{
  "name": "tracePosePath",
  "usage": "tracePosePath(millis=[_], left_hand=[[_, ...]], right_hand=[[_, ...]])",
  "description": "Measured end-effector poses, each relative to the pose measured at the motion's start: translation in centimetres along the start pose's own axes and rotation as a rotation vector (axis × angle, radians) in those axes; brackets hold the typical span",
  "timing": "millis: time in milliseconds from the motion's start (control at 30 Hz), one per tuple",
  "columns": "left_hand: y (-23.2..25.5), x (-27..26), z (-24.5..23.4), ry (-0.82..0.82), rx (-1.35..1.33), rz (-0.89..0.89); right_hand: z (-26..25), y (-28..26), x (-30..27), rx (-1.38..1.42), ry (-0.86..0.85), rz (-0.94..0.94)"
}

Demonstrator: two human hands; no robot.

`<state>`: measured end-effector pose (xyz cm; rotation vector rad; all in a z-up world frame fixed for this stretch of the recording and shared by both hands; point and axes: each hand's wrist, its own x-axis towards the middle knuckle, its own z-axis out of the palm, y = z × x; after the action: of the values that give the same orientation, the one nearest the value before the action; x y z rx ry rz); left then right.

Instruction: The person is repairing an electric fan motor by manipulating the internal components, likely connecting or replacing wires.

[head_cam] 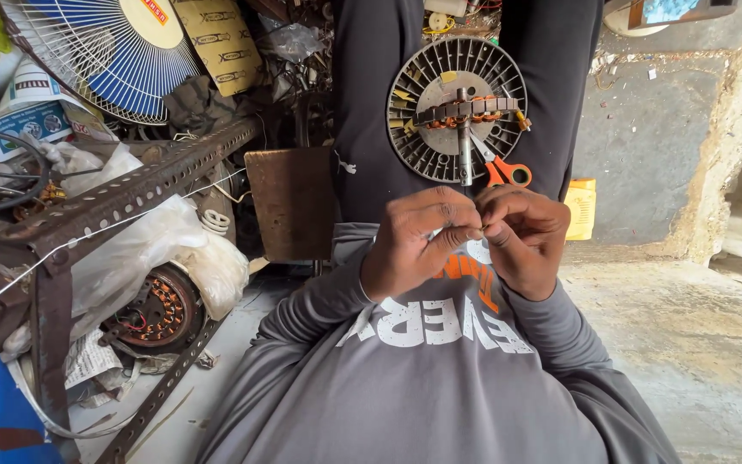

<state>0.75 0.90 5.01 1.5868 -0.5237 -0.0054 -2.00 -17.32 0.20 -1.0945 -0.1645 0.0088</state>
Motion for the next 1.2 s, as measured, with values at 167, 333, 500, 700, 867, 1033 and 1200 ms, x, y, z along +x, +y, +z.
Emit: tracePosePath(millis=[167,333,500,700,867,1033,1200], left_hand=[[-1.5,-0.2,0.3,-0.003,-0.005,0.004],[-3.3,-1.2,1.7,0.179,0.109,-0.004],[-4.6,-0.8,1.0,0.138,0.361,0.165],[-6.3,-0.3,0.5,0.120,0.530,0.271],[-7.2,0.1,0.4,0.102,0.556,0.264],[-8.1,-0.1,0.3,0.079,0.573,0.232],[-10.6,2.7,-0.8,0.334,0.467,0.263]], right_hand=[[0.3,1.0,-0.2,-0.082,0.075,-0.016],[-0.4,2.4,0.0,-0.044,0.164,0.056],[-0.7,3.0,0.7,-0.111,0.111,0.015],[-0.9,4.4,1.3,-0.063,0.162,0.061],[-0.8,4.8,1.5,-0.220,0.190,0.006],[-0.9,4.9,1.8,-0.361,0.214,-0.100],[-1.2,4.5,3.0,-0.298,0.222,-0.079]])
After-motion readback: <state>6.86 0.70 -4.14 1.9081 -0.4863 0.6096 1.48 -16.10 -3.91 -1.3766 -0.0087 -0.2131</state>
